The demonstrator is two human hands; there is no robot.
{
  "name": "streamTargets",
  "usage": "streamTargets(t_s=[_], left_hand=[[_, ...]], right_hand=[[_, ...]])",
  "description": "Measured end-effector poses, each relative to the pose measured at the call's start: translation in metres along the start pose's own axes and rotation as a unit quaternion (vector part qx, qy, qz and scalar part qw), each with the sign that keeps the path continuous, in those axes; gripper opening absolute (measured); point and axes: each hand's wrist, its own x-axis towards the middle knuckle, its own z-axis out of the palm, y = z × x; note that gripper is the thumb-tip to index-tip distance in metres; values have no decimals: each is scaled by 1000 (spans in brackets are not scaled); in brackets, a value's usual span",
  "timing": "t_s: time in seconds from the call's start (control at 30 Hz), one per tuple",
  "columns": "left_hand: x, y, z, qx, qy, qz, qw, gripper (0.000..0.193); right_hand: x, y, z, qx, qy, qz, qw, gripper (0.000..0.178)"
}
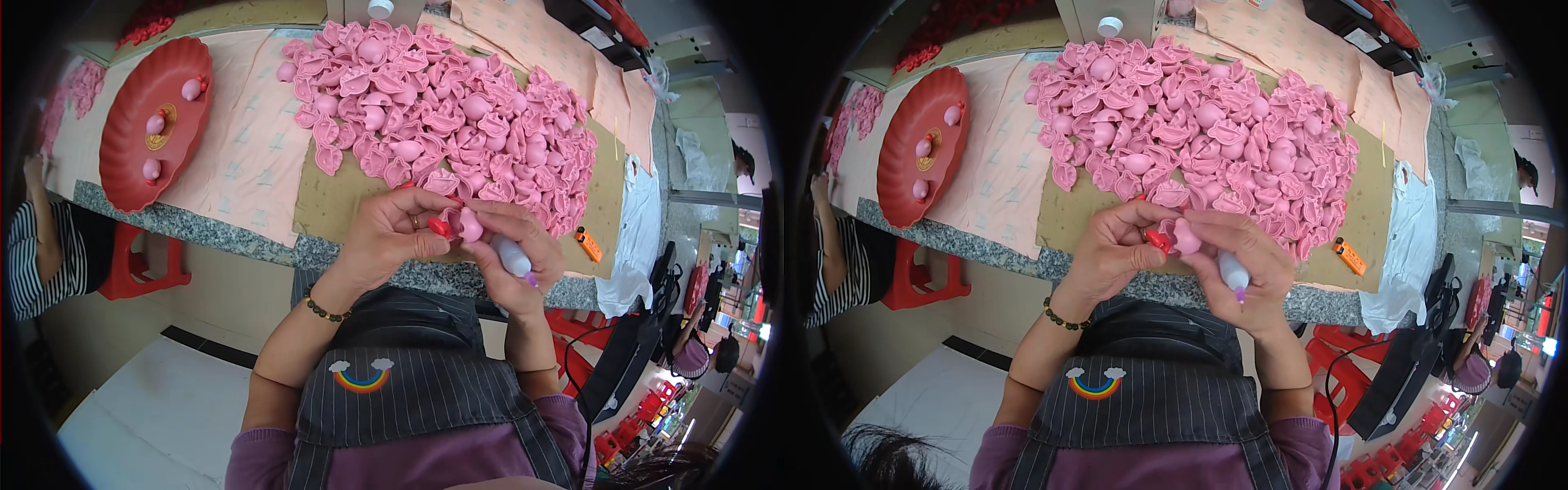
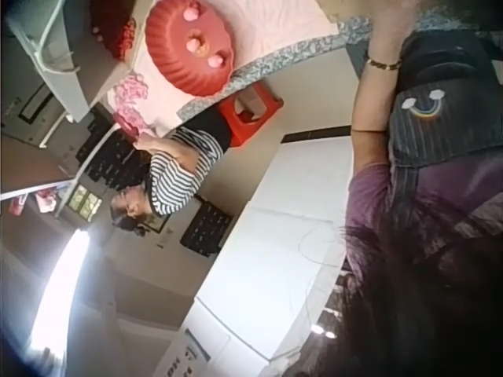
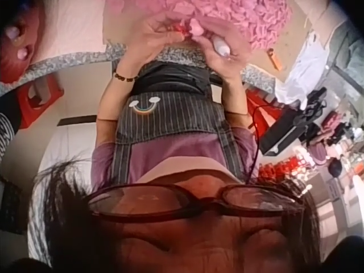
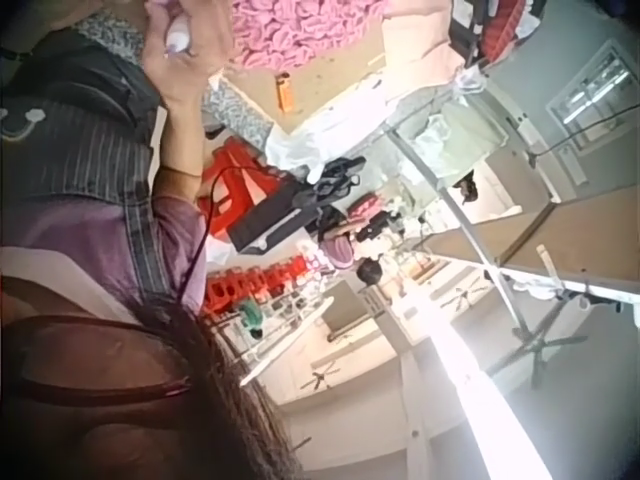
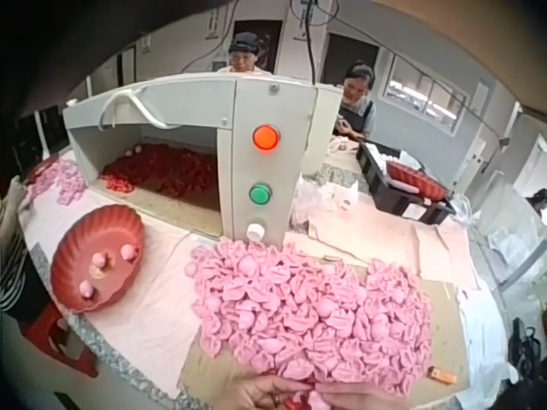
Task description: Assembling small pink plastic flower-shaped components using a glue applicator at a workshop bench.
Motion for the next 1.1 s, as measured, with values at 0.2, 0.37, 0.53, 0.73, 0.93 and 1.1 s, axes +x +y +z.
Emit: streamTargets(t_s=[0.2, 0.37, 0.53, 0.73, 0.93, 1.1], left_hand=[[0, 2, 3, -2, -7, -19, 1000, 37], [0, -2, 1, -21, 3, -2, 1000, 35], [0, 1, 5, -34, 12, -6, 999, 39], [-1, -1, 4, -34, 24, -5, 999, 44], [-1, -2, 3, -16, 23, 1, 1000, 42], [0, -3, 1, 8, 14, 2, 1000, 36]], right_hand=[[-1, -1, 4, -5, -2, -8, 1000, 27], [-4, 0, 5, -3, 0, -3, 1000, 29], [-5, 1, 7, -1, 11, 2, 1000, 29], [-5, 3, 8, -19, 9, -26, 999, 30], [-5, 4, 10, -10, 15, -35, 999, 29], [-6, 6, 9, -27, 9, -38, 999, 27]])
